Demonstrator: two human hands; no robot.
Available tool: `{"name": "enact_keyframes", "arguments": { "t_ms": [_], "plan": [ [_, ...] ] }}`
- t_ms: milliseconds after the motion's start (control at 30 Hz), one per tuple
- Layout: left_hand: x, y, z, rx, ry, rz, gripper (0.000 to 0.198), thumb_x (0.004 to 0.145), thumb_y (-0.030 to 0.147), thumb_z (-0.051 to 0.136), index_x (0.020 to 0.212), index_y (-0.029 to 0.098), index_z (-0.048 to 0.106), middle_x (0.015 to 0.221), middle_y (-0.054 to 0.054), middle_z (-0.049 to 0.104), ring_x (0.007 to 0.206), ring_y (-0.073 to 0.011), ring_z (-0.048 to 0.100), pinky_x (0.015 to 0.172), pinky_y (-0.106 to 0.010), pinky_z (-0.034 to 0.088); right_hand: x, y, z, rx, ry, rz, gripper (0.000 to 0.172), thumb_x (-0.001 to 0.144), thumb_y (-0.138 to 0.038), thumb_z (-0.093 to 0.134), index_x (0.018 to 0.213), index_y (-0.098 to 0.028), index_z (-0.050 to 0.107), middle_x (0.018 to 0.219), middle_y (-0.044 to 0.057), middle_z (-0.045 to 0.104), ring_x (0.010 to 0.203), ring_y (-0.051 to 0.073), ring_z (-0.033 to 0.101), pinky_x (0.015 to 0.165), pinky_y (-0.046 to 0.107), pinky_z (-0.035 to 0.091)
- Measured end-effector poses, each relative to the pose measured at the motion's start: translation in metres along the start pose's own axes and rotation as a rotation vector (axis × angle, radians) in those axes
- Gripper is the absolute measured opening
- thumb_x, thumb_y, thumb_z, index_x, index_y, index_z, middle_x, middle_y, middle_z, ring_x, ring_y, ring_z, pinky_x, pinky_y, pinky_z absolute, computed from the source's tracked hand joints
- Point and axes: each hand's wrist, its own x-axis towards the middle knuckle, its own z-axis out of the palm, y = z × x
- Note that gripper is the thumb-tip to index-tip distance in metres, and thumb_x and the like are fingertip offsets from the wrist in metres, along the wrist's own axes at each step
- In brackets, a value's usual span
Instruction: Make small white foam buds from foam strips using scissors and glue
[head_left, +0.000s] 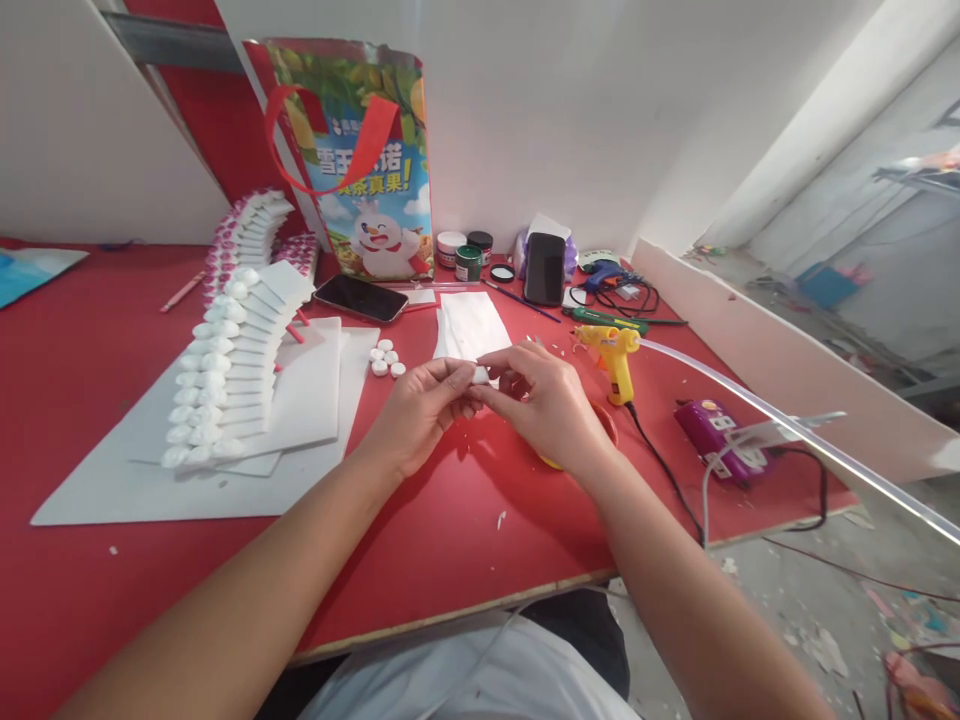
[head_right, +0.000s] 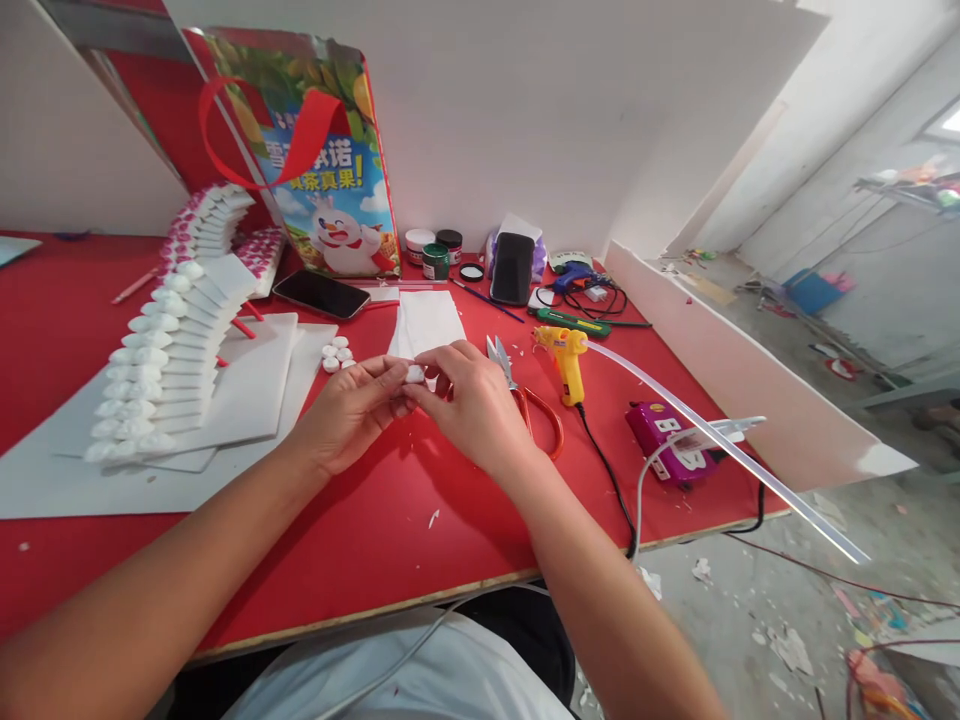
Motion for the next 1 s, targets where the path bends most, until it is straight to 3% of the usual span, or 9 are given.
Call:
{"name": "enact_keyframes", "arguments": {
  "t_ms": [267,367,433,567,700,867,1000],
  "plan": [
    [0.001,-0.005,0.000,0.095,0.042,0.083,0.035,0.068,0.040,0.093,0.079,0.014,0.072,0.071,-0.001,0.068,0.066,-0.0102,0.059,0.066,-0.023,0.051,-0.013,0.003,0.021,0.023,0.205,-0.134,0.009,0.092,-0.013,0.065,0.095,-0.016,0.072,0.087,0.003,0.063,0.071,0.011,0.060,0.067,0.025,0.049],
    [0.002,-0.006,-0.001,0.124,0.041,0.097,0.033,0.071,0.039,0.091,0.080,0.014,0.072,0.071,-0.001,0.068,0.068,-0.0102,0.059,0.067,-0.022,0.050,-0.012,0.005,0.023,0.008,0.215,-0.124,0.008,0.092,-0.014,0.065,0.094,-0.017,0.072,0.086,0.003,0.064,0.071,0.011,0.060,0.067,0.025,0.049],
    [0.002,-0.006,-0.001,0.117,0.054,0.092,0.032,0.071,0.037,0.091,0.080,0.014,0.071,0.073,-0.001,0.068,0.068,-0.0099,0.060,0.067,-0.022,0.050,-0.012,0.007,0.023,0.010,0.176,-0.087,0.010,0.091,-0.015,0.066,0.098,-0.018,0.072,0.090,0.003,0.066,0.072,0.012,0.062,0.067,0.025,0.049],
    [0.001,-0.005,0.001,0.091,0.108,0.075,0.033,0.069,0.035,0.092,0.083,0.015,0.070,0.075,0.000,0.069,0.067,-0.0099,0.061,0.065,-0.021,0.049,-0.011,0.010,0.022,0.116,0.121,-0.020,0.029,0.089,-0.019,0.069,0.117,-0.020,0.066,0.099,0.004,0.071,0.071,0.011,0.063,0.066,0.026,0.051],
    [-0.001,-0.003,0.002,0.158,0.096,0.122,0.032,0.074,0.040,0.088,0.085,0.016,0.071,0.074,0.000,0.069,0.065,-0.0107,0.061,0.062,-0.022,0.049,-0.009,0.010,0.022,0.297,0.125,0.091,0.010,0.089,-0.025,0.070,0.098,-0.020,0.069,0.089,0.002,0.072,0.069,0.012,0.064,0.067,0.028,0.051],
    [0.000,-0.002,-0.001,0.254,0.109,0.183,0.037,0.082,0.052,0.079,0.087,0.016,0.076,0.074,-0.003,0.068,0.064,-0.0124,0.061,0.060,-0.024,0.048,-0.003,0.016,0.017,0.842,0.041,0.353,0.031,0.077,-0.040,0.084,0.095,-0.018,0.071,0.077,0.001,0.073,0.066,0.013,0.067,0.062,0.026,0.049],
    [0.001,-0.003,-0.004,0.323,0.132,0.199,0.030,0.083,0.047,0.080,0.087,0.017,0.078,0.075,-0.003,0.070,0.067,-0.0125,0.062,0.068,-0.026,0.050,0.000,0.020,0.012,0.992,-0.014,0.466,0.041,0.064,-0.041,0.093,0.090,-0.018,0.072,0.076,0.001,0.074,0.067,0.012,0.068,0.060,0.024,0.049]
  ]
}}
